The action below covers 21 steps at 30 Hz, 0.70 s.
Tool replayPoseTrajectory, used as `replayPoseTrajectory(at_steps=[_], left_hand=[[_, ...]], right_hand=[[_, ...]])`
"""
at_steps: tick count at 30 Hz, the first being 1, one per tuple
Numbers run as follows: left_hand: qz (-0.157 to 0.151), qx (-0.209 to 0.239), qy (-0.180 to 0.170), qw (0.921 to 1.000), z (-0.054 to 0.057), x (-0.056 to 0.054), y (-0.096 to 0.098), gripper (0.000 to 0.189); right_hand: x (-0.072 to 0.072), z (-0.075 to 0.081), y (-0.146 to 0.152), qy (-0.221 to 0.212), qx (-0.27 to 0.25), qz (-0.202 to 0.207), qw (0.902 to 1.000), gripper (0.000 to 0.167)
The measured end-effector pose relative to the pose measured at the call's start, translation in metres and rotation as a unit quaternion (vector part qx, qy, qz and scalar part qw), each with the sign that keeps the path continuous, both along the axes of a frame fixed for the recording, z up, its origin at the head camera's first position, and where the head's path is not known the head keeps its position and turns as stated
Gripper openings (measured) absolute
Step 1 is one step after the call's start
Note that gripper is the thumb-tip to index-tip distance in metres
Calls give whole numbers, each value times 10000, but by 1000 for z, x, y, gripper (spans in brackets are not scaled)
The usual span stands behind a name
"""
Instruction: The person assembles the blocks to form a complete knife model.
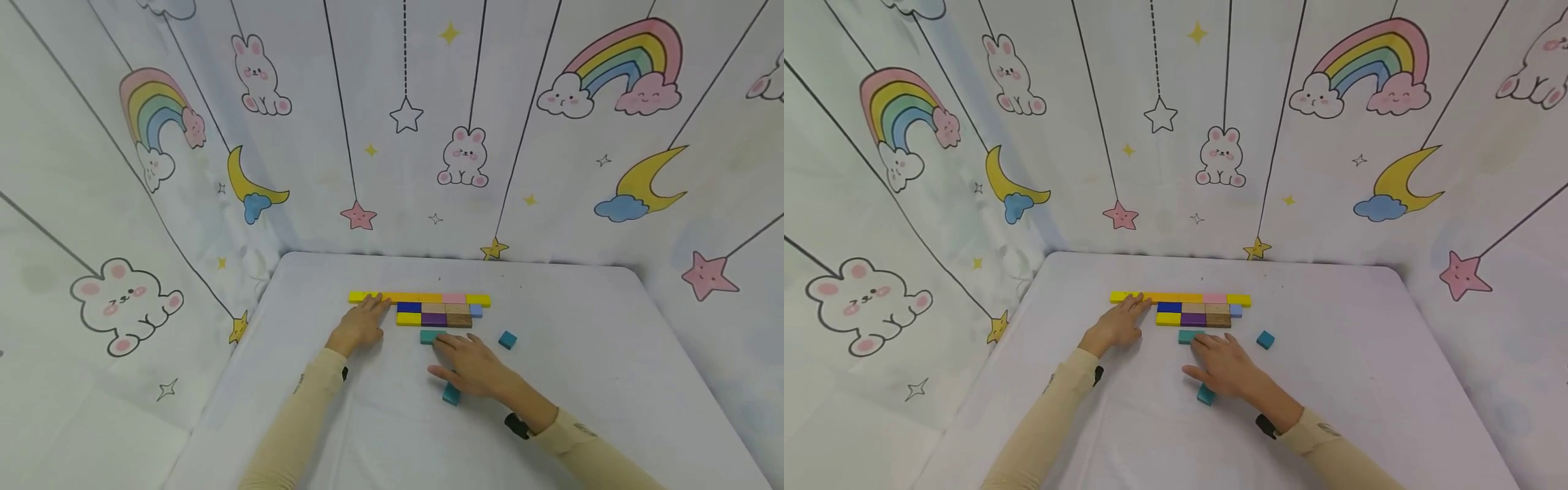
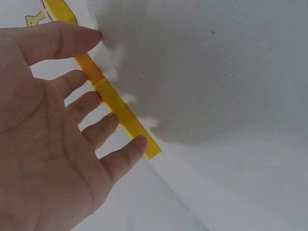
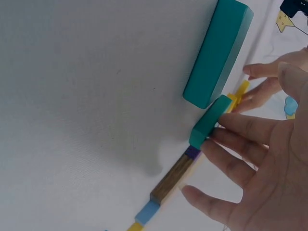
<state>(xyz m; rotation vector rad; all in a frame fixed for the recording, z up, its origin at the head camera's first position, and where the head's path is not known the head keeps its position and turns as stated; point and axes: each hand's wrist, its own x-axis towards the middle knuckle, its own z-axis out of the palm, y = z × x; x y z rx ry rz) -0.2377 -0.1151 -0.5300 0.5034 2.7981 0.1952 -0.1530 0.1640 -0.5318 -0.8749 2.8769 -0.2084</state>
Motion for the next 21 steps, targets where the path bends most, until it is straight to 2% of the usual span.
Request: replayPoseTrajectory(at_steps=[21], left_hand=[[89, 35, -75, 9999, 1, 0, 0, 75]], right_hand=[[-8, 3, -27, 9, 200, 74, 9998, 72]])
